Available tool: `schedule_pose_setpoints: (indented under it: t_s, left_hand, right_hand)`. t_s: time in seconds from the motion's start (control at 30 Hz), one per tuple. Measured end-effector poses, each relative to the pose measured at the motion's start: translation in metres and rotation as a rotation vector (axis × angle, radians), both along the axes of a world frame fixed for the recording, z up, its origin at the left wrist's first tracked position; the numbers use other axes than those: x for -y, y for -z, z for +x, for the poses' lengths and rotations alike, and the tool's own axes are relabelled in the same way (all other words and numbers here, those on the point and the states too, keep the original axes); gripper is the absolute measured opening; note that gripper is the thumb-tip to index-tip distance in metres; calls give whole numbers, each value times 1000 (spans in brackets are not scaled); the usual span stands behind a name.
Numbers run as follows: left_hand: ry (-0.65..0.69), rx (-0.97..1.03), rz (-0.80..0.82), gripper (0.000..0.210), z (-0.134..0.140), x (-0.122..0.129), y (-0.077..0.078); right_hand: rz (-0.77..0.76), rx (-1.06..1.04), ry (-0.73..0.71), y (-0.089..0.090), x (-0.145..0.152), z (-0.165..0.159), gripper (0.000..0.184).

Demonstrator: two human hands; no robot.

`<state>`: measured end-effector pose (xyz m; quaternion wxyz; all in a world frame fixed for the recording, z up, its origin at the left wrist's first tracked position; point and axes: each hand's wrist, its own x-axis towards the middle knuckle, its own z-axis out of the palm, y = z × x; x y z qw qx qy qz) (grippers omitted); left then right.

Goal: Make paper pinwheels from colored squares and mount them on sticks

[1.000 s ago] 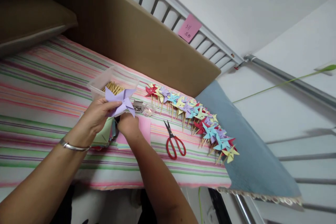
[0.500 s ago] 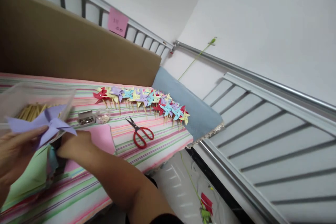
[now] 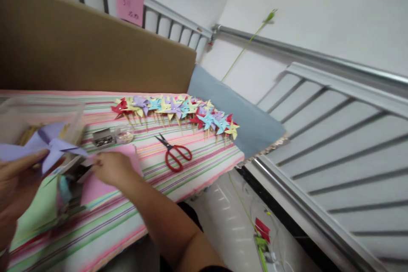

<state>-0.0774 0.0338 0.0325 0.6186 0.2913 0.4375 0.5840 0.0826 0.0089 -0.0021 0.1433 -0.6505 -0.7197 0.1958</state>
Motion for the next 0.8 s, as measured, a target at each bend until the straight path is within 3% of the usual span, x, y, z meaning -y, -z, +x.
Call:
schedule_pose_setpoints:
  t_s: [0.03,0.23,0.57,0.8]
  left_hand:
    - [-54,56,-32,17,-1,0,0]
    - [-25,87,28,17,0,0,3]
    - [-25,40,-4,16,7,0,1]
    - [-30,59,19,15,5,-1,7]
  right_hand:
    - [17,-32,7,3,6,11,23]
    - [17,29,-79,14,16,55,15]
    - [-70,27,-93,5,2,62,17]
    - [9,-43,-11,3,13,55,21]
